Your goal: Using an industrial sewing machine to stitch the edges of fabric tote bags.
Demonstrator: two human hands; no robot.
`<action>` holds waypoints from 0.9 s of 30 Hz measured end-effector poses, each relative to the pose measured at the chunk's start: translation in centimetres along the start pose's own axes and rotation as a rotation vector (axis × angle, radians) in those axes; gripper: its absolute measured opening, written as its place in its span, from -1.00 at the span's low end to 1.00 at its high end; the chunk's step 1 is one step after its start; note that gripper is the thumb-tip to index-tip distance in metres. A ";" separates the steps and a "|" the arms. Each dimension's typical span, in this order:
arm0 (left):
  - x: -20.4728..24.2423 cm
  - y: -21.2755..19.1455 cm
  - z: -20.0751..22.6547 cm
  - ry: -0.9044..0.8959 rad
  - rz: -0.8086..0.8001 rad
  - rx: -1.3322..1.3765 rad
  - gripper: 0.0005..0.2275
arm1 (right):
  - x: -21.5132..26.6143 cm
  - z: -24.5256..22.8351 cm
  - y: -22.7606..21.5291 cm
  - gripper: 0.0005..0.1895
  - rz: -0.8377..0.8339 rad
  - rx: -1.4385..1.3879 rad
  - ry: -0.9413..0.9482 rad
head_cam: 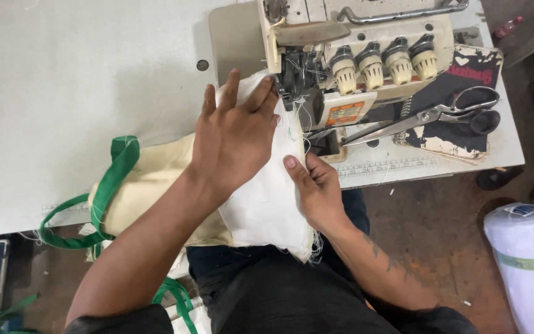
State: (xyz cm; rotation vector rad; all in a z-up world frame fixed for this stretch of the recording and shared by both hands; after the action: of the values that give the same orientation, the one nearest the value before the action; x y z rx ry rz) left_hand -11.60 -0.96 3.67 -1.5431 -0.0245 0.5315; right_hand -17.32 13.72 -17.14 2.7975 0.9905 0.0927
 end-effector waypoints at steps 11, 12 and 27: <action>-2.3 3.6 -2.4 0.010 -0.208 0.005 -0.58 | 0.5 -8.4 4.8 -0.63 -0.035 -0.051 0.043; -2.4 3.4 -2.4 0.043 -0.134 -0.013 -0.59 | 0.6 -8.6 5.0 -0.64 -0.036 -0.063 0.049; -4.2 3.3 -3.6 0.076 0.084 -0.056 -0.66 | 0.4 -8.0 5.0 -0.85 0.040 -0.162 0.034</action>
State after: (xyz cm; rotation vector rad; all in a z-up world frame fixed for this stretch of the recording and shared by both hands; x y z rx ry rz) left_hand -15.16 -5.97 1.63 -1.6233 0.0849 0.5413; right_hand -14.87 11.24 -8.40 2.6759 0.8924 0.2171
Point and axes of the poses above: each hand's wrist, its own x-axis away from the middle knuckle, its own y-axis out of the palm, z = x × y, the point moved 8 cm from there along -x, towards the middle knuckle, and after that the axes turned 5 degrees about -y, right-handed, at the moved point
